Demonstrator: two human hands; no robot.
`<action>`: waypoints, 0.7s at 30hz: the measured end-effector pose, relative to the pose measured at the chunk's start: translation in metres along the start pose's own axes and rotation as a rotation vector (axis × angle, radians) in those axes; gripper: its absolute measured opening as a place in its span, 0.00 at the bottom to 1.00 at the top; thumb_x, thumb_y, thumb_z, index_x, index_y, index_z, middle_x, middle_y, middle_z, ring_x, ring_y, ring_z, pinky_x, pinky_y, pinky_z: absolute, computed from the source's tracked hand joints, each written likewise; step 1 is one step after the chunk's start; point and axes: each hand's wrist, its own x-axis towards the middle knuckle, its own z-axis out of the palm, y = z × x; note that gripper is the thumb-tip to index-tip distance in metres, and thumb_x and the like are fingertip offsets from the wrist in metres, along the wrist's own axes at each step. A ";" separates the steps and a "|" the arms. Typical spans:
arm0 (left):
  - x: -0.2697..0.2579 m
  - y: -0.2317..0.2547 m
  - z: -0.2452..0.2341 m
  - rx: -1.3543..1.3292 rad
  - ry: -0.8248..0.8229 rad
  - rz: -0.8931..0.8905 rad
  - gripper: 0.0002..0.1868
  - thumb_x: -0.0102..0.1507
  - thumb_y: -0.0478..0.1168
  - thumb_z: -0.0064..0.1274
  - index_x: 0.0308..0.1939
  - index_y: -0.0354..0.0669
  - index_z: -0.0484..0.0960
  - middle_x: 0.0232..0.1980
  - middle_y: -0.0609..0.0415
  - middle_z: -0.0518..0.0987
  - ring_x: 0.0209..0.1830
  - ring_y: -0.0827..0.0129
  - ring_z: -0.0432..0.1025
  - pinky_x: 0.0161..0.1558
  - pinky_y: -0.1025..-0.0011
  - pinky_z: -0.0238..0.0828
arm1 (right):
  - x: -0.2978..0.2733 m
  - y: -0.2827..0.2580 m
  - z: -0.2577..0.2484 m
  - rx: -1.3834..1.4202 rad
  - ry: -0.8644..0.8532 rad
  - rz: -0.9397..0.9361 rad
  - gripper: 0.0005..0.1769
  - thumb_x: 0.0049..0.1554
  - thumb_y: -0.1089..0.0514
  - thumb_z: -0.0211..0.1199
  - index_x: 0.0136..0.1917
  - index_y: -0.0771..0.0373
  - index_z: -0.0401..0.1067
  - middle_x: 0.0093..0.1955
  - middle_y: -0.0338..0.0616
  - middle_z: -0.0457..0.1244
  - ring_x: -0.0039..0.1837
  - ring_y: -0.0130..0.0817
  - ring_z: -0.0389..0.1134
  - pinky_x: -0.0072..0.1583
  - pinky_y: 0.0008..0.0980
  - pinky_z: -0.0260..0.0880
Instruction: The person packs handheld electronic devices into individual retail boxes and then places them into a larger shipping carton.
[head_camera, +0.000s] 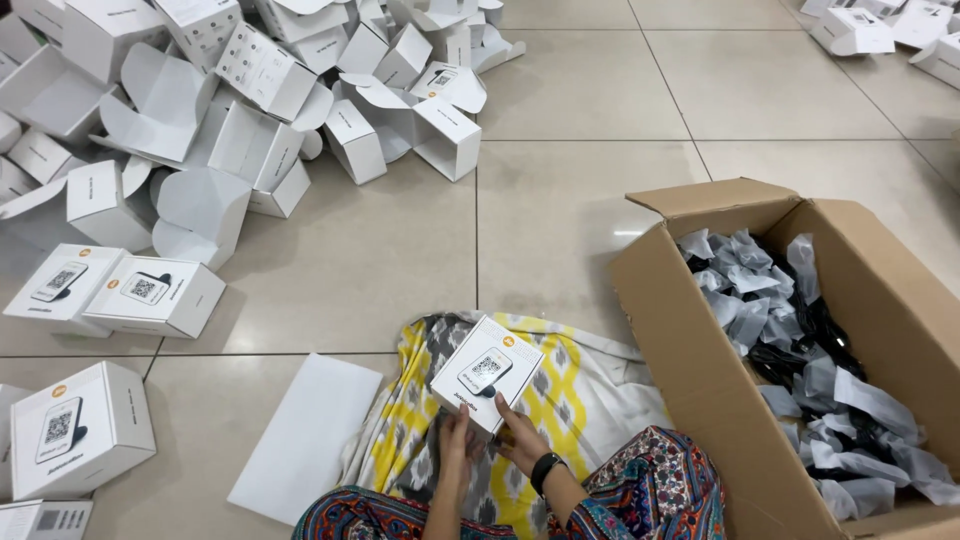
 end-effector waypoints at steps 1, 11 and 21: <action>-0.007 0.006 0.000 -0.085 -0.028 -0.042 0.38 0.59 0.64 0.58 0.63 0.45 0.70 0.51 0.53 0.73 0.48 0.65 0.67 0.46 0.64 0.65 | -0.012 -0.008 0.010 0.031 0.068 0.034 0.41 0.51 0.25 0.67 0.60 0.60 0.66 0.46 0.38 0.54 0.47 0.33 0.56 0.53 0.40 0.61; -0.006 0.001 0.003 -0.249 -0.166 -0.112 0.50 0.58 0.57 0.63 0.73 0.38 0.54 0.64 0.44 0.70 0.66 0.51 0.67 0.60 0.57 0.72 | 0.024 0.013 -0.033 0.243 0.134 0.033 0.49 0.47 0.26 0.73 0.64 0.63 0.64 0.52 0.45 0.54 0.56 0.44 0.55 0.63 0.49 0.56; 0.015 -0.035 -0.015 -0.190 -0.222 -0.068 0.29 0.63 0.43 0.64 0.59 0.25 0.71 0.48 0.43 0.79 0.43 0.61 0.77 0.47 0.64 0.78 | -0.044 -0.036 -0.007 0.365 0.136 0.111 0.60 0.43 0.27 0.71 0.71 0.71 0.58 0.61 0.55 0.59 0.65 0.51 0.63 0.68 0.54 0.65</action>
